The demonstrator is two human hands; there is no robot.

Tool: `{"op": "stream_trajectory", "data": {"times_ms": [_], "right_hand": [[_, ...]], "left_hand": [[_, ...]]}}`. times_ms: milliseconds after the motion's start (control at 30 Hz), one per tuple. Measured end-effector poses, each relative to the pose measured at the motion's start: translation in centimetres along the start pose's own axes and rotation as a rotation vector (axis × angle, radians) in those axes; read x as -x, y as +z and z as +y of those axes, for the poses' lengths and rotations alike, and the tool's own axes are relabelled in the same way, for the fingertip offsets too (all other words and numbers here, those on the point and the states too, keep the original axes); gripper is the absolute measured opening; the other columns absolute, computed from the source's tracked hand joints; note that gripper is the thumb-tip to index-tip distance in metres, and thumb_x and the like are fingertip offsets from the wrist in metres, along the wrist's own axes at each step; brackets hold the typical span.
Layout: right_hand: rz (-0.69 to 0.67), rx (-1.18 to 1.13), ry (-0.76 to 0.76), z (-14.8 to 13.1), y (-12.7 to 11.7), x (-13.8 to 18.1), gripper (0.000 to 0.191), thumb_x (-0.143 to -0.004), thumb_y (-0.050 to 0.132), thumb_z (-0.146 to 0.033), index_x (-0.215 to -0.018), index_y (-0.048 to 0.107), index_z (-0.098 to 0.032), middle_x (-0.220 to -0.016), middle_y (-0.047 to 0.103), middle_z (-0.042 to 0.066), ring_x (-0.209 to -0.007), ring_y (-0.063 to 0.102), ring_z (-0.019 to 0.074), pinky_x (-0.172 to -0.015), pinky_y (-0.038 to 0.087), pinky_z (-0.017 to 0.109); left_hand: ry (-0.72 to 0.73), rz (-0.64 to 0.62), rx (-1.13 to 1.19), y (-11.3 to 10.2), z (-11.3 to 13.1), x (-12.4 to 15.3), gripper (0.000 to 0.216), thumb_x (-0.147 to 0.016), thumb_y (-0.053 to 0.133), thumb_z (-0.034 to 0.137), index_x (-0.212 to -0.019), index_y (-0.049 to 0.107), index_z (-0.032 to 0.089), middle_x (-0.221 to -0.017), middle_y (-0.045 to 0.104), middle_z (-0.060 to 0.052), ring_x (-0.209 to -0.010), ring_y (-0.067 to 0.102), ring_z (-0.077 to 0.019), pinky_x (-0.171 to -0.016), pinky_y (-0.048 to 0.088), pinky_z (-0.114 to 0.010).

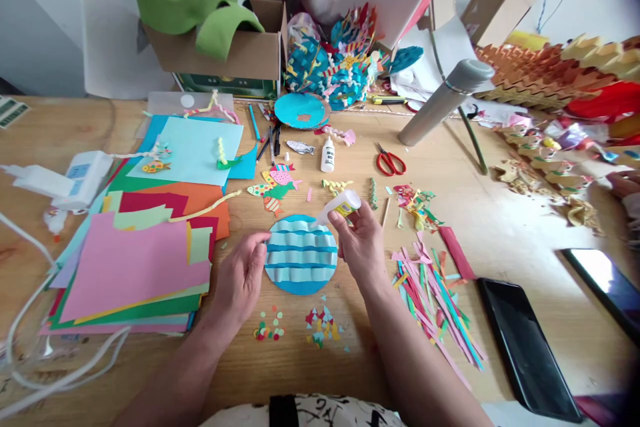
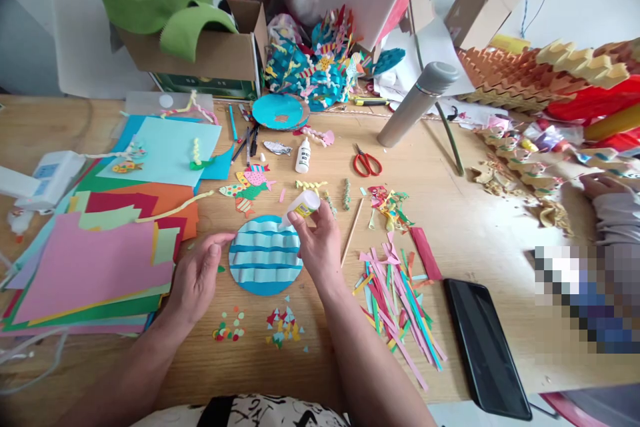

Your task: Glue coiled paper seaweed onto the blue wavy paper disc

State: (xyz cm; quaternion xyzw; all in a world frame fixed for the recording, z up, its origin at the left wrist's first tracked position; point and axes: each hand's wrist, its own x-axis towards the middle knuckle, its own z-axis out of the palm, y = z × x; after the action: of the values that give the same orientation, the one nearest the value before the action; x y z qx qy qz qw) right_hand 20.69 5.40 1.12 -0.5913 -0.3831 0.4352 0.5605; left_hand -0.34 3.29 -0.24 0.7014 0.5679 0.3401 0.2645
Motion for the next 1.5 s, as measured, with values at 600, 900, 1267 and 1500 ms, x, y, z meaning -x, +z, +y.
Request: {"op": "stream_trajectory", "data": {"times_ms": [600,900,1267,1500], "right_hand": [[0.009,-0.006,0.030,0.0,0.7,0.4,0.034,-0.072,0.074,-0.034,-0.102,0.059,-0.027,-0.095,0.068,-0.002,-0.035,0.042,0.0033,-0.025,0.036,0.018],[-0.008,0.036,0.003,-0.1,0.6,0.4,0.027,-0.075,0.071,-0.034,-0.097,0.059,-0.025,-0.092,0.067,-0.002,-0.036,0.041,0.0034,-0.025,0.034,0.017],[-0.002,0.057,-0.045,0.6,0.6,0.3,0.029,-0.075,0.071,-0.032,-0.103,0.062,-0.028,-0.092,0.066,-0.002,-0.039,0.042,0.0044,-0.029,0.035,0.019],[-0.023,0.115,-0.074,0.9,0.5,0.3,0.028,-0.078,0.069,-0.033,-0.105,0.061,-0.029,-0.094,0.065,-0.001,-0.043,0.042,0.0053,-0.033,0.036,0.019]], "left_hand": [[0.008,-0.020,-0.008,0.1,-0.4,0.0,0.036,-0.099,0.032,0.038,-0.108,0.061,0.020,-0.106,0.071,-0.008,-0.101,0.066,-0.0202,-0.083,0.052,-0.032],[0.003,-0.030,-0.015,0.0,0.0,0.0,0.037,-0.098,0.031,0.040,-0.109,0.060,0.021,-0.107,0.070,-0.009,-0.101,0.065,-0.0221,-0.083,0.052,-0.035],[0.004,-0.018,-0.037,0.1,0.1,0.0,0.037,-0.098,0.031,0.039,-0.108,0.061,0.020,-0.106,0.071,-0.008,-0.100,0.066,-0.0211,-0.080,0.053,-0.032],[0.023,-0.011,-0.047,0.0,0.2,-0.1,0.036,-0.098,0.032,0.040,-0.108,0.061,0.020,-0.104,0.071,-0.008,-0.096,0.066,-0.0204,-0.080,0.053,-0.032]]}}
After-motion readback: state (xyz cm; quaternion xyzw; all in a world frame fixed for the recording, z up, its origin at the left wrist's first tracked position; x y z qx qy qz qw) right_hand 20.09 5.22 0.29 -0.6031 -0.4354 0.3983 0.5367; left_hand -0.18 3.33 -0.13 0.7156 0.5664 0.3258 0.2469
